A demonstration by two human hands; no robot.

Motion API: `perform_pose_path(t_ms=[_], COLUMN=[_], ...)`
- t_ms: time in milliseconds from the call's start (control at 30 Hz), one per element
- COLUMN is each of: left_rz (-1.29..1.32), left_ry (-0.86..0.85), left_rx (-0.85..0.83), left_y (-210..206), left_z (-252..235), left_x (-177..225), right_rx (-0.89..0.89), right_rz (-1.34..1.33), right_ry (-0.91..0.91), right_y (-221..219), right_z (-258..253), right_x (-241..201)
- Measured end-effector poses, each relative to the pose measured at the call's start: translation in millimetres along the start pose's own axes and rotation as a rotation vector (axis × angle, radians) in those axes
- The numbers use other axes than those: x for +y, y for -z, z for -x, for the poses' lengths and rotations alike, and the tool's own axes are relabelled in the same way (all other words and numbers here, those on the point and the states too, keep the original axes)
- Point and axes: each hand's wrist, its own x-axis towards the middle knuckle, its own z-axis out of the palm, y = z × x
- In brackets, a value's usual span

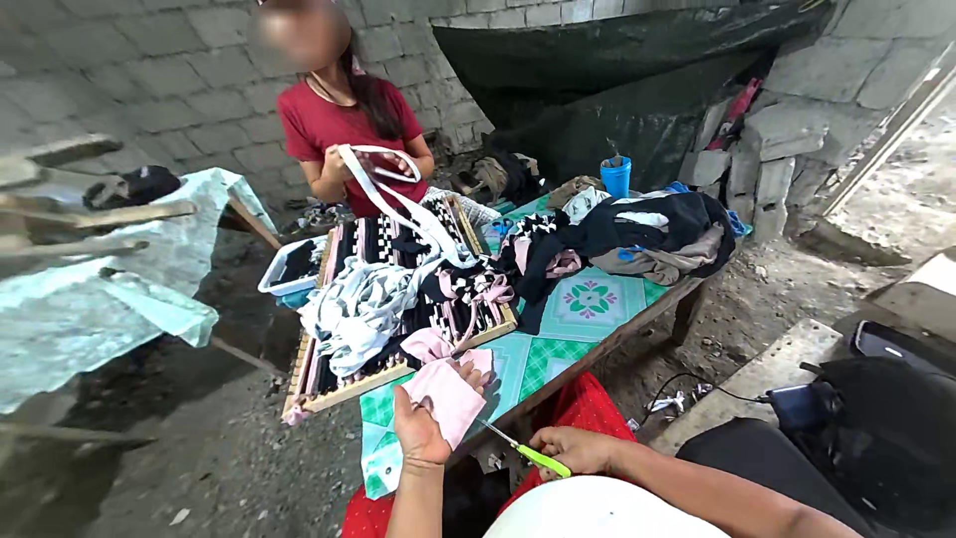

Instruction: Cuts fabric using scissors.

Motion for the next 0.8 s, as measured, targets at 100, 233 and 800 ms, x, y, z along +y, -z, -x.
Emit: perform_pose_path(t_ms=[100,233,800], left_rz=[0.041,0.089,0.187], left_ry=[-0.037,-0.036,-0.032], left_rx=[-0.058,-0.043,-0.166], left_y=[0.3,-0.5,1.1], left_z=[-0.4,1.3,16.8], left_x=[7.1,6.4,-7.3], right_rx=[-0.020,-0.014,0.122], right_rz=[-0.005,-0.035,-0.080], right_ry=[-0.007,0.032,0.114], right_y=[-0.3,-5.6,-14.8], right_z=[-1.9,-8.1,-16.0], right_x=[-1.9,-1.7,-4.5])
